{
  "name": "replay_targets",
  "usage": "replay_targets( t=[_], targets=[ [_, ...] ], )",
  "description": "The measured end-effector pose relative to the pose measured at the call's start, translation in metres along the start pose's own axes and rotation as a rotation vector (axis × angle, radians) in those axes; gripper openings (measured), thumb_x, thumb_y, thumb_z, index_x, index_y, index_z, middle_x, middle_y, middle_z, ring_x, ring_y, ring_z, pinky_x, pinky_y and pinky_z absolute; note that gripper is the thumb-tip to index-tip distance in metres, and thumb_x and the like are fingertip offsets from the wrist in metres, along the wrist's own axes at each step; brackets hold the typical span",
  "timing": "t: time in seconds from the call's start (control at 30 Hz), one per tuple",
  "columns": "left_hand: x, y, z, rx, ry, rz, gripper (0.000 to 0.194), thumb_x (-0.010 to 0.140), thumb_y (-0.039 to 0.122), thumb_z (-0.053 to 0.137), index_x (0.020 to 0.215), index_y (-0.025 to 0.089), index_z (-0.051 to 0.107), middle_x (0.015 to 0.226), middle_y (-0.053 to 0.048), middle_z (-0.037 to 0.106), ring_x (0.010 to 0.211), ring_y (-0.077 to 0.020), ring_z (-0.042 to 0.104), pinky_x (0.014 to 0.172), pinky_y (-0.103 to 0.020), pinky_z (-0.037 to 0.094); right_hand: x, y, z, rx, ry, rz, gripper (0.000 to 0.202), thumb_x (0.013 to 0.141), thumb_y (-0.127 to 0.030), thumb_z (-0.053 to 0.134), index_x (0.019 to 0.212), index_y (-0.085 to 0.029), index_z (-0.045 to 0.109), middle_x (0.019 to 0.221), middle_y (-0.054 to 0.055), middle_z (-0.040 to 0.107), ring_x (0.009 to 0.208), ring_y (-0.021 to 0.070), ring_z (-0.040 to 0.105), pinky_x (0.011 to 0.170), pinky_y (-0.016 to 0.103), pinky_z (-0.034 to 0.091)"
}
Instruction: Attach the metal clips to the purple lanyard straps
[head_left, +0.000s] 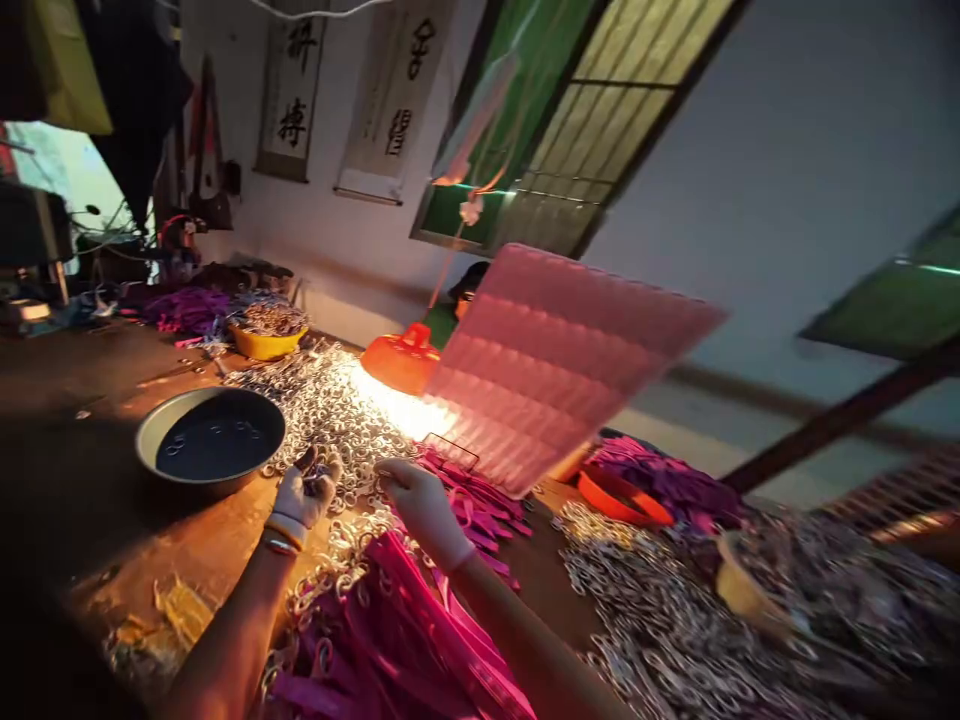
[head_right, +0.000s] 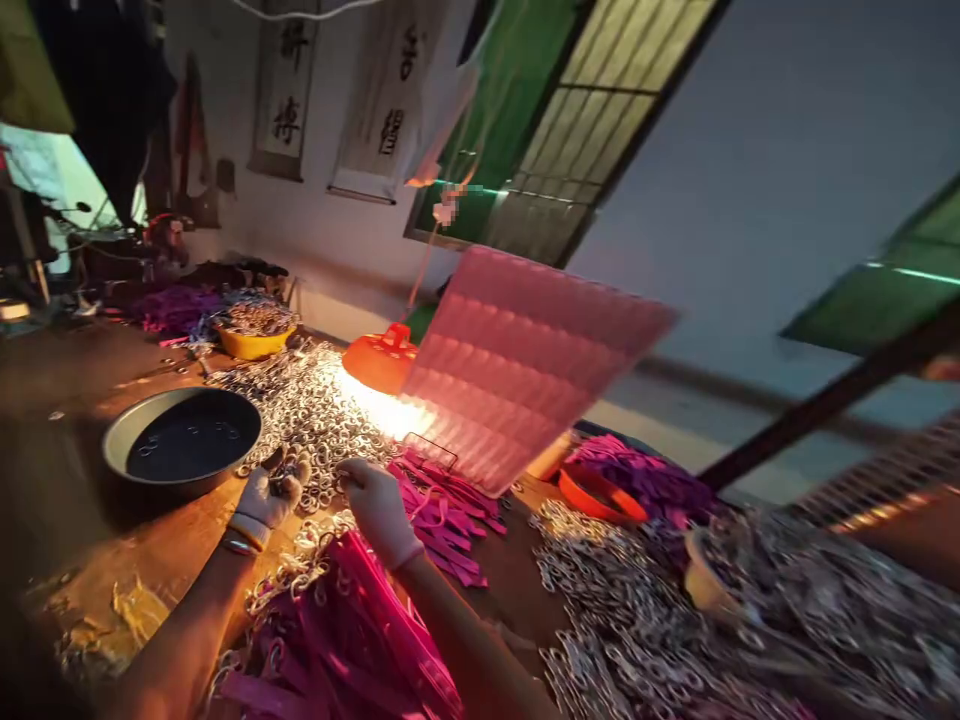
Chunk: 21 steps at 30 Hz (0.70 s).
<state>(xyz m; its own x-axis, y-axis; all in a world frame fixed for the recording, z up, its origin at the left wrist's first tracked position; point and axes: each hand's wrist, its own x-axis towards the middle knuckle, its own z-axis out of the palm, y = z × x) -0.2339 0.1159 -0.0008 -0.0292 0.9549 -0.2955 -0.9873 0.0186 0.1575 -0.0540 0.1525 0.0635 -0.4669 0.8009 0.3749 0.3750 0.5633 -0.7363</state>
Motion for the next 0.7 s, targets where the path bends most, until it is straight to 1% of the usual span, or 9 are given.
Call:
replay_targets(
  t=[0.03, 0.1, 0.17, 0.27, 0.37, 0.4, 0.47, 0.6, 0.7],
  targets=[
    [0.003, 0.002, 0.005, 0.017, 0.003, -0.015, 0.018, 0.1, 0.025, 0.052, 0.107, 0.012, 0.062, 0.087, -0.004, 0.064, 0.063, -0.0089, 0.06, 0.044, -0.015, 0.045, -0.004, -0.001, -0.007, 0.03, 0.001, 0.015, 0.026, 0.076, -0.031, 0.052, 0.084, -0.022, 0.075, 0.081, 0.003, 0.074, 0.078, 0.0203, 0.065, 0.074, 0.031, 0.05],
    [0.005, 0.003, 0.017, 0.048, 0.002, -0.034, 0.02, 0.102, 0.016, 0.042, 0.096, 0.011, 0.061, 0.074, -0.003, 0.06, 0.052, -0.0065, 0.055, 0.034, -0.009, 0.031, -0.012, -0.004, -0.02, 0.11, -0.026, 0.059, 0.024, 0.075, -0.031, 0.053, 0.081, -0.021, 0.074, 0.073, 0.0, 0.07, 0.068, 0.0171, 0.061, 0.065, 0.028, 0.048],
    [0.006, 0.003, 0.029, 0.072, -0.005, -0.05, 0.026, 0.1, 0.009, 0.035, 0.089, 0.011, 0.059, 0.067, -0.003, 0.057, 0.047, -0.0069, 0.052, 0.029, -0.009, 0.025, -0.019, -0.007, -0.032, 0.228, -0.061, 0.12, 0.02, 0.074, -0.031, 0.056, 0.078, -0.019, 0.072, 0.064, -0.002, 0.063, 0.057, 0.013, 0.054, 0.055, 0.025, 0.043],
    [0.007, 0.002, 0.046, 0.102, -0.011, -0.053, 0.021, 0.096, 0.008, 0.039, 0.088, 0.012, 0.059, 0.069, -0.006, 0.06, 0.05, -0.0107, 0.057, 0.028, -0.01, 0.029, -0.025, -0.012, -0.048, 0.369, -0.05, 0.188, 0.016, 0.07, -0.029, 0.06, 0.078, -0.018, 0.069, 0.057, -0.006, 0.055, 0.049, 0.0093, 0.046, 0.048, 0.022, 0.036],
    [0.014, 0.001, 0.062, 0.132, 0.003, -0.01, 0.012, 0.094, 0.015, 0.048, 0.087, 0.014, 0.058, 0.072, -0.007, 0.063, 0.063, -0.0167, 0.067, 0.031, -0.011, 0.037, -0.029, -0.016, -0.059, 0.455, 0.001, 0.232, 0.02, 0.067, -0.028, 0.064, 0.084, -0.017, 0.068, 0.056, -0.007, 0.053, 0.048, 0.0092, 0.048, 0.046, 0.022, 0.034],
    [0.017, 0.0, 0.067, 0.147, 0.008, 0.002, 0.011, 0.095, 0.016, 0.049, 0.086, 0.015, 0.056, 0.07, -0.006, 0.063, 0.064, -0.0168, 0.067, 0.032, -0.011, 0.037, -0.031, -0.016, -0.062, 0.478, 0.019, 0.24, 0.022, 0.067, -0.027, 0.065, 0.085, -0.017, 0.069, 0.056, -0.007, 0.054, 0.048, 0.0093, 0.048, 0.046, 0.022, 0.035],
    [0.02, -0.005, 0.077, 0.188, 0.012, 0.0, 0.017, 0.096, 0.015, 0.047, 0.08, 0.016, 0.053, 0.063, -0.002, 0.058, 0.054, -0.0125, 0.062, 0.03, -0.009, 0.032, -0.035, -0.017, -0.066, 0.499, 0.047, 0.241, 0.023, 0.065, -0.026, 0.066, 0.085, -0.016, 0.069, 0.057, -0.006, 0.055, 0.048, 0.0092, 0.049, 0.047, 0.022, 0.037],
    [0.014, -0.026, 0.093, 0.323, -0.019, -0.097, 0.027, 0.098, 0.011, 0.041, 0.073, 0.016, 0.048, 0.055, 0.002, 0.048, 0.037, -0.006, 0.046, 0.027, -0.01, 0.021, -0.044, -0.016, -0.074, 0.515, 0.097, 0.226, 0.024, 0.065, -0.026, 0.067, 0.088, -0.017, 0.07, 0.06, -0.007, 0.055, 0.048, 0.0078, 0.048, 0.049, 0.022, 0.037],
    [-0.001, -0.055, 0.097, 0.453, -0.07, -0.217, 0.023, 0.096, 0.01, 0.044, 0.075, 0.014, 0.052, 0.053, 0.004, 0.045, 0.033, -0.005, 0.04, 0.027, -0.011, 0.019, -0.049, -0.011, -0.085, 0.521, 0.15, 0.186, 0.027, 0.067, -0.026, 0.068, 0.092, -0.017, 0.07, 0.065, -0.006, 0.059, 0.051, 0.0075, 0.047, 0.05, 0.022, 0.039]
  ],
)
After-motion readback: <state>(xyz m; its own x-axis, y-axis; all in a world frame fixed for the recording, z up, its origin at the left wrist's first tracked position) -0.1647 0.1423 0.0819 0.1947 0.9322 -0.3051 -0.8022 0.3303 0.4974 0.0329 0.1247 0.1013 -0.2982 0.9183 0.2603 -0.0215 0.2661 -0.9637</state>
